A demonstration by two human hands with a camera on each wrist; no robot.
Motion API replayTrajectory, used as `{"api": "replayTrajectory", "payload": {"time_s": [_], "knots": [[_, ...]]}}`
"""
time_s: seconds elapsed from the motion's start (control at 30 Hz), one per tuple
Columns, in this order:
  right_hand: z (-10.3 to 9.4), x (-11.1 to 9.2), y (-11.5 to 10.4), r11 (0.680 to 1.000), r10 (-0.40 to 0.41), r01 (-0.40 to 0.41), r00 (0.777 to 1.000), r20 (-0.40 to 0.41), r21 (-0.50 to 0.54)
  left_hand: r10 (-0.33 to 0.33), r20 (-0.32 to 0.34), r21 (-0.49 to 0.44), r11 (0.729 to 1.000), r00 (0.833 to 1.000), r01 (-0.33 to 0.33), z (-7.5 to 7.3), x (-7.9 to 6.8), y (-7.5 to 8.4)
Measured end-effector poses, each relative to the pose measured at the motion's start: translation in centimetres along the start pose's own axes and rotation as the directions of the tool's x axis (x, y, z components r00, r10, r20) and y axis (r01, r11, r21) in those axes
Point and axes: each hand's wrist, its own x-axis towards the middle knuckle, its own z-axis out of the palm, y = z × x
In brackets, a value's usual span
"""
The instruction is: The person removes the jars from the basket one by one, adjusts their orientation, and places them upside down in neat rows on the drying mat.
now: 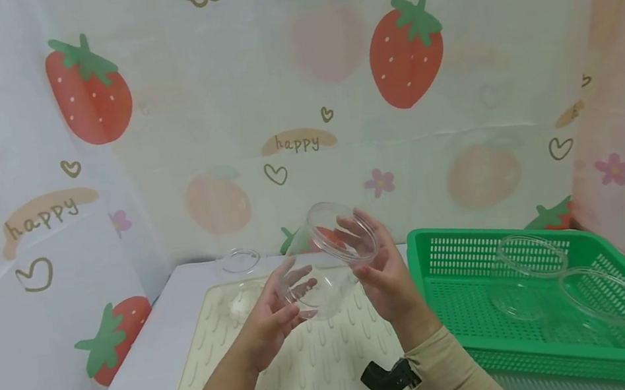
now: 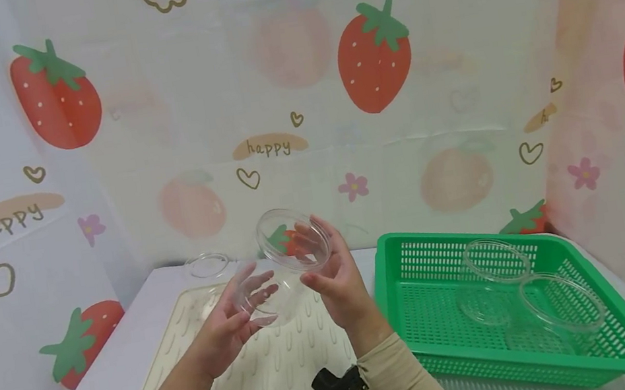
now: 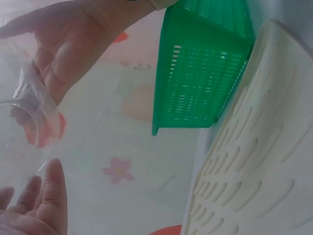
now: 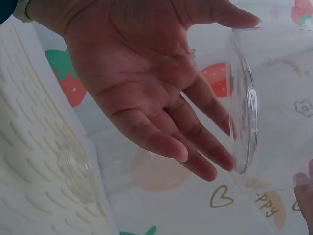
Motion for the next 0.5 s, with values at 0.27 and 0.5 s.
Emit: {"api": "replayTrajectory", "payload": {"time_s": [0.27, 0.5], "knots": [[0.37, -0.05, 0.23, 0.998, -0.044, 0.045, 0.999, -0.015, 0.052, 0.069, 0.031, -0.078, 0.995, 0.997, -0.066, 0.31, 0.09, 0.02], [0.32, -0.24, 0.39, 0.997, -0.013, 0.013, 1.0, -0.003, 0.077, 0.117, -0.023, -0.071, 0.99, 0.993, -0.118, 0.08, -0.12, 0.3]]}}
